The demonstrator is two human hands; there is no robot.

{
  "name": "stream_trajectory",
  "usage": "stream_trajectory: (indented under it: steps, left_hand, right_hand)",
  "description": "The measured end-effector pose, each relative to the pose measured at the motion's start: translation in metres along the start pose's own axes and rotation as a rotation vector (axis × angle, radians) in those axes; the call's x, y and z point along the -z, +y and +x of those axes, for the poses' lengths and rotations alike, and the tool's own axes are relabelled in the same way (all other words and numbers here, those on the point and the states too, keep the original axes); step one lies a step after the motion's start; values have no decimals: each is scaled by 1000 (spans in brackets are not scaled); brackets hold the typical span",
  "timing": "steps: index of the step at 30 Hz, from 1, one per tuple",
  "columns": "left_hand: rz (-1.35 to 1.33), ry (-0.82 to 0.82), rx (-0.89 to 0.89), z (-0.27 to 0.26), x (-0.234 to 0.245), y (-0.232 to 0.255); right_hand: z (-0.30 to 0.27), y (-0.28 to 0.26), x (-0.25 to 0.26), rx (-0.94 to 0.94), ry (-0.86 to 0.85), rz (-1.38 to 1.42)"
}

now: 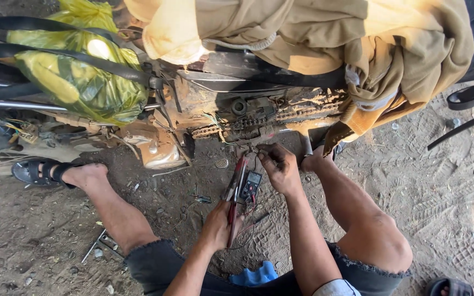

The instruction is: The person sits on the ground and works on the motorcycle's electrical system. They use pliers to strip and cut wires, then connect them together by hand.

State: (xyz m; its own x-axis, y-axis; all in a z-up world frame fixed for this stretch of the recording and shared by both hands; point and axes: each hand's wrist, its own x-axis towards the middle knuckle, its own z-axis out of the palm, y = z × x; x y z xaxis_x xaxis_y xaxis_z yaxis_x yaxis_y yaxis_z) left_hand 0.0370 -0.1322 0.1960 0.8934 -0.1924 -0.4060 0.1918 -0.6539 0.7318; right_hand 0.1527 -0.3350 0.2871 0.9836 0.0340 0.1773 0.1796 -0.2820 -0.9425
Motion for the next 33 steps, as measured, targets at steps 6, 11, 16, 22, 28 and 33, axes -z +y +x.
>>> stream_trajectory:
  steps: [6, 11, 16, 22, 28, 33]
  left_hand:
    - [-4, 4, -67, 44, 29, 25]
    - [209, 21, -110, 40, 47, 59]
    - [209, 78, -76, 50, 36, 39]
    - [185, 149, -76, 54, 21, 22]
    - [149, -74, -68, -3, -2, 12]
    - [-299, -91, 141, -82, -36, -38]
  right_hand:
    - [-4, -5, 0, 159, 67, 12]
    - [-1, 1, 1, 160, 64, -35]
    - [-1, 0, -1, 218, 89, -174]
    - [-4, 0, -1, 279, 135, -307]
    - [-8, 89, 65, -383, -82, -976]
    - [-1, 23, 33, -443, 47, -728]
